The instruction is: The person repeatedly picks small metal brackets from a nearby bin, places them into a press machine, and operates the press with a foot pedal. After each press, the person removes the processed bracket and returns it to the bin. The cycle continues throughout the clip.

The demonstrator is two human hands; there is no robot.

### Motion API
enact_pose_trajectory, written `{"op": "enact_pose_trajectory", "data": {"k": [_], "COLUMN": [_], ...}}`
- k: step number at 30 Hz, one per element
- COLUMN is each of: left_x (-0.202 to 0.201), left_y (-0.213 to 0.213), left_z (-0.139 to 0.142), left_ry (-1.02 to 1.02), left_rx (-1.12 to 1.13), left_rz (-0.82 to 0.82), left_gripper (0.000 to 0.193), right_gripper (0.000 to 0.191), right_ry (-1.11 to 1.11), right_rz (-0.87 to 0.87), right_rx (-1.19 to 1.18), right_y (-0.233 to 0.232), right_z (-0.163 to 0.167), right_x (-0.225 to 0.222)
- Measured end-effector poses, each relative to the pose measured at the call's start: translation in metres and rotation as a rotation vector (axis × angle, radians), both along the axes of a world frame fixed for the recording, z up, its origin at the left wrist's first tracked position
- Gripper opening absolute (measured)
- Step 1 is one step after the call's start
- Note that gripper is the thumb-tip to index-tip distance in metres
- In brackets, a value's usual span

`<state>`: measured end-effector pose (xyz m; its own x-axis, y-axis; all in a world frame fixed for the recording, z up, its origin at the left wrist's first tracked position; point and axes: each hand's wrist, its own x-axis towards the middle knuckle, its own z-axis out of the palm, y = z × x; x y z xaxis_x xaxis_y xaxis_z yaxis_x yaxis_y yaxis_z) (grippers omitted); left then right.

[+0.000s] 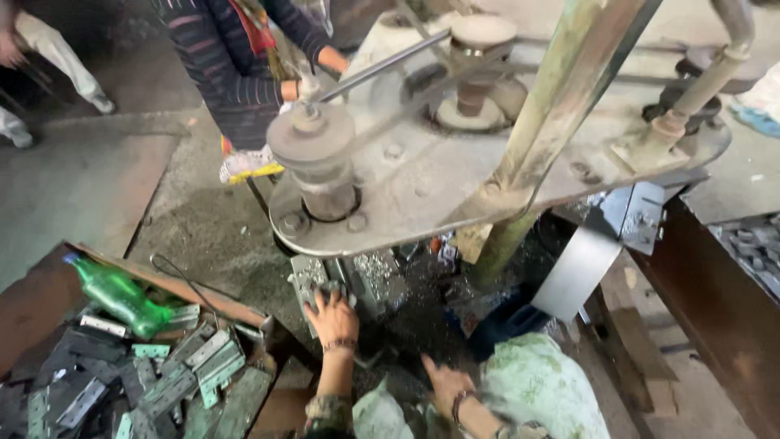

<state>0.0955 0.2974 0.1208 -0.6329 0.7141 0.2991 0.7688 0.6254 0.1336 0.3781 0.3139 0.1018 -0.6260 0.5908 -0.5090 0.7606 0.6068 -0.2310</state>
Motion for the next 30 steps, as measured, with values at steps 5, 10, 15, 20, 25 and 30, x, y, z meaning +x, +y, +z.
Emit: {"op": "enact_pose_trajectory", "data": {"k": [5,10,15,20,25,30], "left_x": [-0.017,-0.022,-0.028,-0.039,-0.048,-0.05], "left_y": [0.017,0.017,0.015,0.029,0.037,0.035], "left_z": [-0.004,-0.002,0.003,0.01,0.013,0.021], "left_ry": [-0.017,-0.045,0.021,-0.048,-0.04,-0.055], "left_rx": [-0.121,-0.125,-0.287,-0.338,-0.336,-0.361], "left_rz": [0.005,0.003,-0.004,0.036,0.045,0.004], "left_gripper": [0.037,0.041,0.047,0.042,0.05,0.052], "right_gripper": [0.08,0.087,0.087,0.082,0.081,0.084], "right_ry": [0.112,0.046,0.139,0.029,0.056,0.034], "right_rz": [-0.013,-0.057,-0.096,-0.01,-0.094,-0.024], "right_rx": [-0.03,-0.059,-0.055,-0.07,-0.166,-0.302], "right_y": [0.001,0.002,0.002,0.003,0.004,0.003], "right_z": [-0.001,-0.002,0.0,0.007,0.004,0.008], "right_x": [0.0,-0.001,-0.002,-0.004,-0.004,-0.004]}}
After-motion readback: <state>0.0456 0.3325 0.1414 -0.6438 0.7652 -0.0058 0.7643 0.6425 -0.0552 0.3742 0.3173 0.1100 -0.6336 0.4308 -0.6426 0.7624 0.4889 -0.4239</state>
